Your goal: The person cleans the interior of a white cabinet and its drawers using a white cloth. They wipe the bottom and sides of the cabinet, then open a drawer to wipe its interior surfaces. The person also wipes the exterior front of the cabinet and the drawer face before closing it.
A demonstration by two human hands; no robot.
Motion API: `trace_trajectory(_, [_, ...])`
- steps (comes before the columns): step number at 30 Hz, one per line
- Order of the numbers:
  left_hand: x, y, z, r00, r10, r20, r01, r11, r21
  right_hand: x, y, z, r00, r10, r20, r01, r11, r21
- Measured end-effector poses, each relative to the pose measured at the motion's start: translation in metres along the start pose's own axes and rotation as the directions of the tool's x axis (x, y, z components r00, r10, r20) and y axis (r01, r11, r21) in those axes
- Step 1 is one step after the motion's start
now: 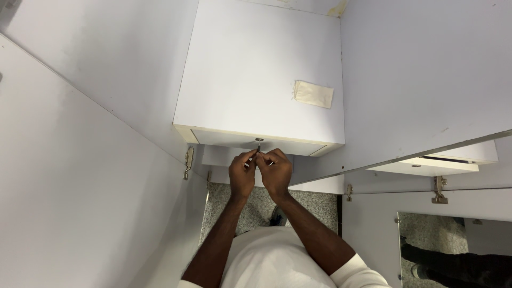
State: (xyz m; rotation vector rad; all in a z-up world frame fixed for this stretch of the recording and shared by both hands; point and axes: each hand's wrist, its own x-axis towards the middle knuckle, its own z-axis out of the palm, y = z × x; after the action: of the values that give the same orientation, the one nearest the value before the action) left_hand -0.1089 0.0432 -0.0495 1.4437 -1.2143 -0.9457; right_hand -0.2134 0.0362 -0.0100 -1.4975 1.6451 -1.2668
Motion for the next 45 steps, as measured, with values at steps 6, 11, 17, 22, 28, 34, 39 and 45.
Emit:
trace_trajectory(6, [0.005, -0.012, 0.006, 1.000, 0.023, -0.003, -0.023, 1.000, -0.004, 0.006, 0.002, -0.002, 1.000, -0.022, 0.019, 0.022, 0.999, 0.031])
trace_trajectory(11, [0.010, 0.004, 0.004, 1.000, -0.025, 0.012, 0.026, 0.999, -0.028, 0.012, 0.004, -0.002, 0.999, -0.020, 0.047, 0.018, 0.999, 0.037])
trace_trajectory(17, [0.015, 0.009, 0.000, 0.999, -0.024, 0.031, 0.025, 0.999, -0.045, 0.015, 0.017, 0.001, 0.995, 0.043, 0.093, -0.048, 0.997, 0.059])
trace_trajectory(22, [0.016, -0.015, 0.007, 0.999, -0.001, 0.039, 0.004, 0.996, -0.087, 0.021, 0.029, 0.003, 0.930, 0.289, 0.227, -0.321, 0.940, 0.118])
trace_trajectory(28, [0.013, -0.017, 0.012, 0.997, -0.058, 0.059, 0.070, 0.969, -0.235, 0.029, 0.027, 0.001, 0.714, 0.516, 0.474, -0.670, 0.701, 0.245])
trace_trajectory(34, [0.006, 0.000, 0.013, 0.995, -0.095, 0.003, 0.095, 0.995, -0.003, 0.032, 0.045, 0.013, 0.773, 0.515, 0.370, -0.629, 0.701, 0.336])
trace_trajectory(39, [0.007, -0.023, 0.017, 0.987, -0.155, 0.037, 0.156, 0.988, -0.020, 0.021, 0.011, 0.016, 0.992, 0.128, -0.012, -0.128, 0.983, -0.132])
trace_trajectory(45, [0.009, -0.074, 0.010, 0.987, -0.162, -0.002, 0.158, 0.963, -0.220, 0.017, 0.031, 0.017, 0.840, -0.536, 0.083, 0.486, 0.678, -0.552])
